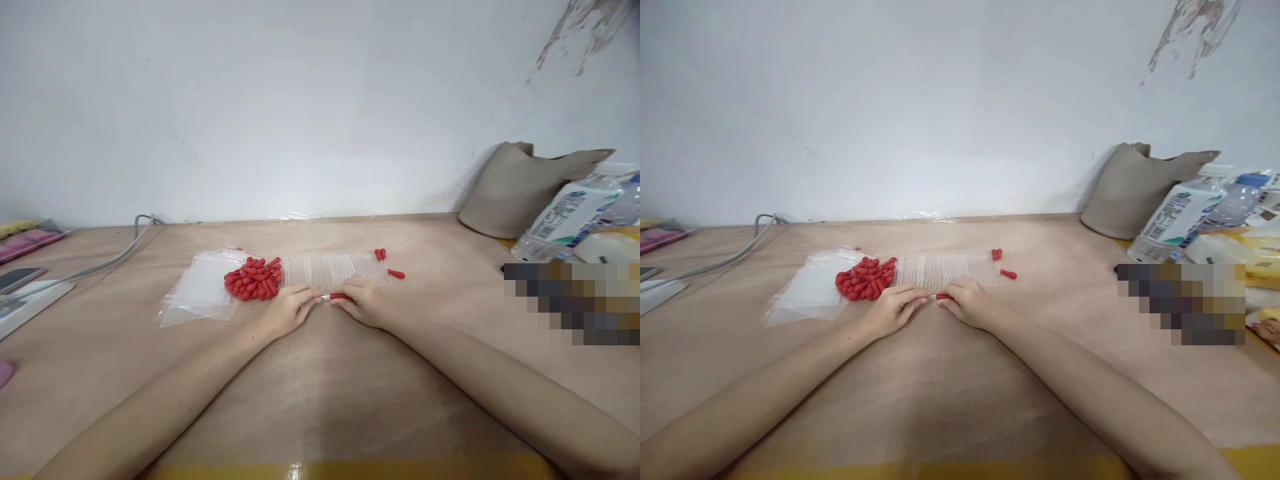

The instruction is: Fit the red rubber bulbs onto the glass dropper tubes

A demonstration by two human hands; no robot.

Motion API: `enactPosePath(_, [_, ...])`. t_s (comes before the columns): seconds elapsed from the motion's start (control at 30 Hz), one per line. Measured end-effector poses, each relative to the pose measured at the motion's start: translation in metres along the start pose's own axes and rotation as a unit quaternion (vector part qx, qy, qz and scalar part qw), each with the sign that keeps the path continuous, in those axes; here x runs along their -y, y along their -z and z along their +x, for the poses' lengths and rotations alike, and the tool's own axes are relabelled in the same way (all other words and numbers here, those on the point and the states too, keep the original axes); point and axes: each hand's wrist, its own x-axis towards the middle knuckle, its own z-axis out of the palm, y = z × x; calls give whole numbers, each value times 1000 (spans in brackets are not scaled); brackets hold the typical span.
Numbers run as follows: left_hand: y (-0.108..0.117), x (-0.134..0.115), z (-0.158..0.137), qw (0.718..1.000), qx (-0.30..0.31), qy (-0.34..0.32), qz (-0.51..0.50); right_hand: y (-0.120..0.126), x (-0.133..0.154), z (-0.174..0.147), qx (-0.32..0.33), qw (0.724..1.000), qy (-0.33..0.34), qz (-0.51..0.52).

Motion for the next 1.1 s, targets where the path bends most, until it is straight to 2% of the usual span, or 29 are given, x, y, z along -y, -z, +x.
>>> enactPosePath(0.1, [-1,0,1,1000,-17,22,-9,5,4,5,2,996,-69,65])
enactPosePath(0.17, [-1,-1,1,999,-23,28,-15,8,7,9,-21,980,-141,137])
enactPosePath(0.33, [0,0,-2,999,-20,42,2,28,-2,23,-116,896,-296,309])
enactPosePath(0.4, [-1,1,-3,998,-31,57,7,48,-18,29,-174,873,-332,313])
enactPosePath(0.53, [-1,0,-3,998,0,69,10,92,-67,29,-280,866,-353,215])
enactPosePath(0.6, [-1,-1,-3,997,11,76,10,103,-92,21,-258,866,-401,150])
enactPosePath(0.67, [0,-2,-3,996,14,83,7,102,-111,10,-182,864,-466,56])
enactPosePath(0.73, [0,-3,-3,996,18,87,5,94,-123,-1,-111,858,-500,-43])
enactPosePath(0.9, [0,-2,-3,996,26,85,3,69,-130,-14,-60,856,-506,-90])
enactPosePath(1.1, [1,-4,-3,994,41,100,6,64,-132,-13,-18,847,-511,-145])
